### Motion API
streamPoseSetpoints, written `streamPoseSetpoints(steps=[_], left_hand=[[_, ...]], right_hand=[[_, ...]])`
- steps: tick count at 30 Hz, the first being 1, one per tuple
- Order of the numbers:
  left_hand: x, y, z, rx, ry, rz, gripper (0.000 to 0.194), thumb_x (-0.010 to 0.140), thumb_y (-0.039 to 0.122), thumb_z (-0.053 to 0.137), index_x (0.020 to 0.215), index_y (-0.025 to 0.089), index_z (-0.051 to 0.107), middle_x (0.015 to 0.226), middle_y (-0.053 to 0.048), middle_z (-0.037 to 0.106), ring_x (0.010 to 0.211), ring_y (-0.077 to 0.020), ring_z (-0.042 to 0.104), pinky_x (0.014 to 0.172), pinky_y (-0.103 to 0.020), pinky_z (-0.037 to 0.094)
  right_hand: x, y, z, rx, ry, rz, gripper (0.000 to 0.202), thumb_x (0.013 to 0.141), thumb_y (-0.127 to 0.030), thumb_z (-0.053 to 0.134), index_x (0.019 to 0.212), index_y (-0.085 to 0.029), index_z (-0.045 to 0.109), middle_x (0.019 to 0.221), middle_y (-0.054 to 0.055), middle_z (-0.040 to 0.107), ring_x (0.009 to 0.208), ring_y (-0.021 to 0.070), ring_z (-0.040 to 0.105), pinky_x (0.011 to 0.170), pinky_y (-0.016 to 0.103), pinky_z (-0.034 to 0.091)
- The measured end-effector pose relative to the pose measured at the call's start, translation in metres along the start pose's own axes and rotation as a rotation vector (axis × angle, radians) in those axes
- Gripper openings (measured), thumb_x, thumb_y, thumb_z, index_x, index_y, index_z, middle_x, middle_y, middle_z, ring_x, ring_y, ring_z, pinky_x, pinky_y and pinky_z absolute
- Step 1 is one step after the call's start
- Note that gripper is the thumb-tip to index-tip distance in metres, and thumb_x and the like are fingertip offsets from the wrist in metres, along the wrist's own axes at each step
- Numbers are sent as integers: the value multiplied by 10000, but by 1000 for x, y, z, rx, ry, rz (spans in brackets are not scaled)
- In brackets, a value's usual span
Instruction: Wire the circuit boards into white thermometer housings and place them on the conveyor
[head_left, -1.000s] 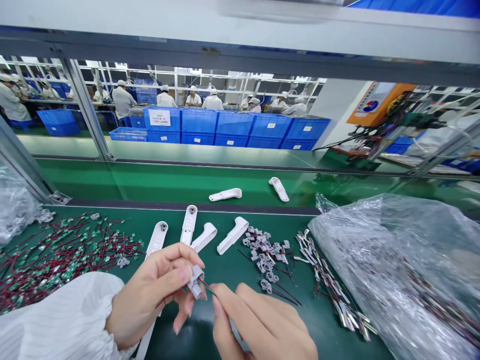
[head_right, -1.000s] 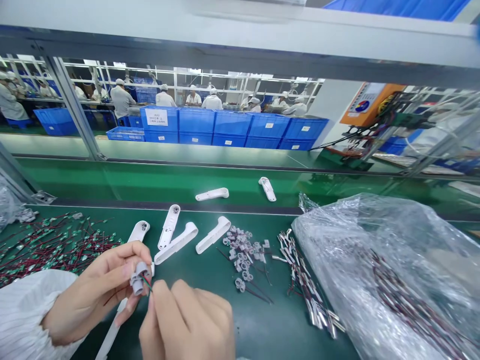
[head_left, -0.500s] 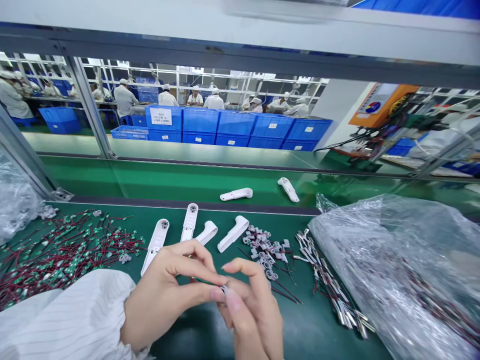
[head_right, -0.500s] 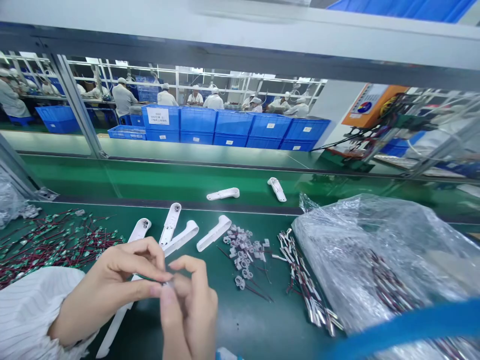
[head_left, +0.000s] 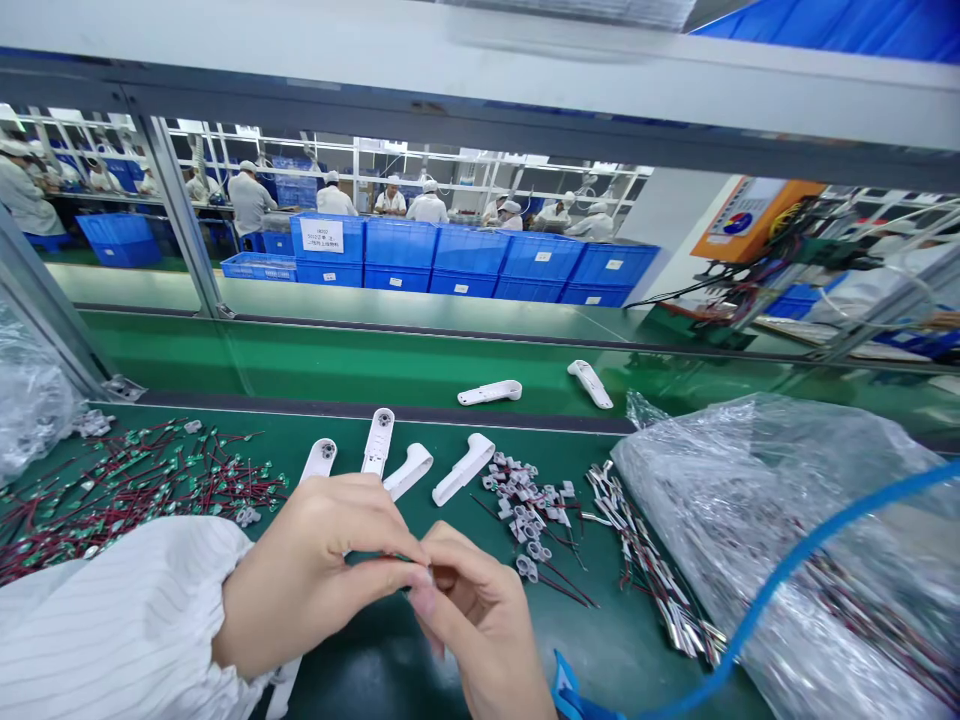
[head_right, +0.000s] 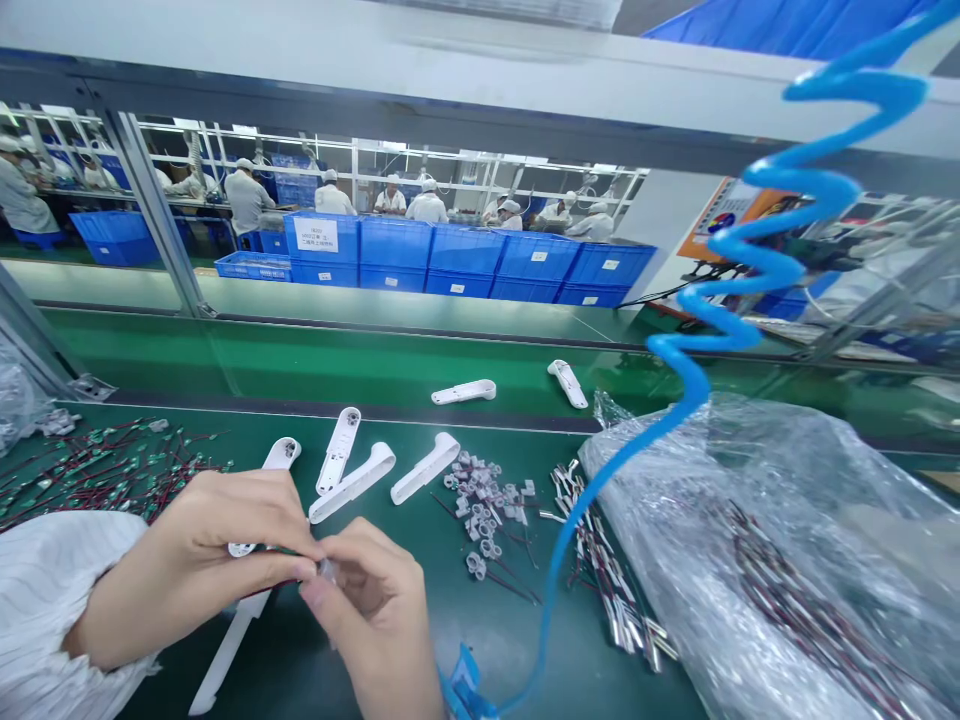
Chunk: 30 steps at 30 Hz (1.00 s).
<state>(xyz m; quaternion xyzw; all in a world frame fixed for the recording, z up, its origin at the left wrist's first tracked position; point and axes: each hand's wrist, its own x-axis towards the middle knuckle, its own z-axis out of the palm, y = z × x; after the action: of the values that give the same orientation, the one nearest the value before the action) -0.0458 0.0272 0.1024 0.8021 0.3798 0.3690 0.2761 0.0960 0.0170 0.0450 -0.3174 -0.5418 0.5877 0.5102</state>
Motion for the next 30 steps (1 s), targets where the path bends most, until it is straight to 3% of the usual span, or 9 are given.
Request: streamPoseSetpoints(steps=[4,8,11,14,18,22,24,26,30], left_hand=[[0,5,-8,119,53,88,174,750,159,543,652,180,686,555,-33,641,528,-140,520,520,-245,411],[1,3,-9,83,106,16,162,735,174,563,609,192,663,534,-9,633,505,-130,512,500,-230,399],[1,-2,-1,-53,137,-130,84,716,199,587,684,193,666,599,-1,639,547,-128,534,548,-224,419],[1,-7,11,-127,80,-207,77,678,227,629,735,197,672,690,-12,619,647,-148,545,608,-240,424],[4,-9,29,-86,158,-204,191,727,212,576,553,181,649,658,-21,593,678,-159,519,628,-266,397],[15,-15,37,-35,237,-138,167,739,178,557,587,173,626,641,-22,636,675,-171,536,677,-307,387],[23,-22,33,52,248,-63,144,744,164,546,623,176,624,662,-23,656,685,-179,552,715,-328,378],[31,-31,23,115,269,-2,128,743,162,543,650,186,626,678,-20,665,700,-185,563,742,-332,376],[46,-48,-3,105,281,2,132,745,168,525,668,215,621,725,-14,669,736,-189,581,692,-266,424]], right_hand=[[-3,1,-1,-92,-29,-23,112,748,-253,535,798,-212,627,794,16,431,527,76,465,394,184,398],[-9,8,-2,-131,24,-82,131,770,-194,510,852,-224,608,701,-9,452,478,77,517,402,183,443],[-10,10,-3,-188,179,-139,122,754,-162,533,838,-210,607,668,-16,459,492,95,552,415,186,477],[-7,9,-3,-256,276,-206,109,745,-155,542,824,-194,604,681,-7,487,469,88,543,415,192,492],[-6,6,1,-364,336,-265,121,750,-150,525,841,-189,595,740,22,539,573,116,578,487,217,535],[4,6,-4,-340,357,-158,67,727,-203,554,782,-167,567,694,16,560,534,113,579,487,232,529],[22,3,-23,-319,307,-35,176,675,-243,609,818,-166,541,673,3,579,541,126,590,498,246,521],[51,-5,-57,-362,306,68,257,664,-285,622,867,-158,530,694,1,594,599,143,607,537,259,516],[117,-26,-147,-529,568,89,178,813,-269,481,840,-106,547,770,26,590,635,112,581,583,269,491]])
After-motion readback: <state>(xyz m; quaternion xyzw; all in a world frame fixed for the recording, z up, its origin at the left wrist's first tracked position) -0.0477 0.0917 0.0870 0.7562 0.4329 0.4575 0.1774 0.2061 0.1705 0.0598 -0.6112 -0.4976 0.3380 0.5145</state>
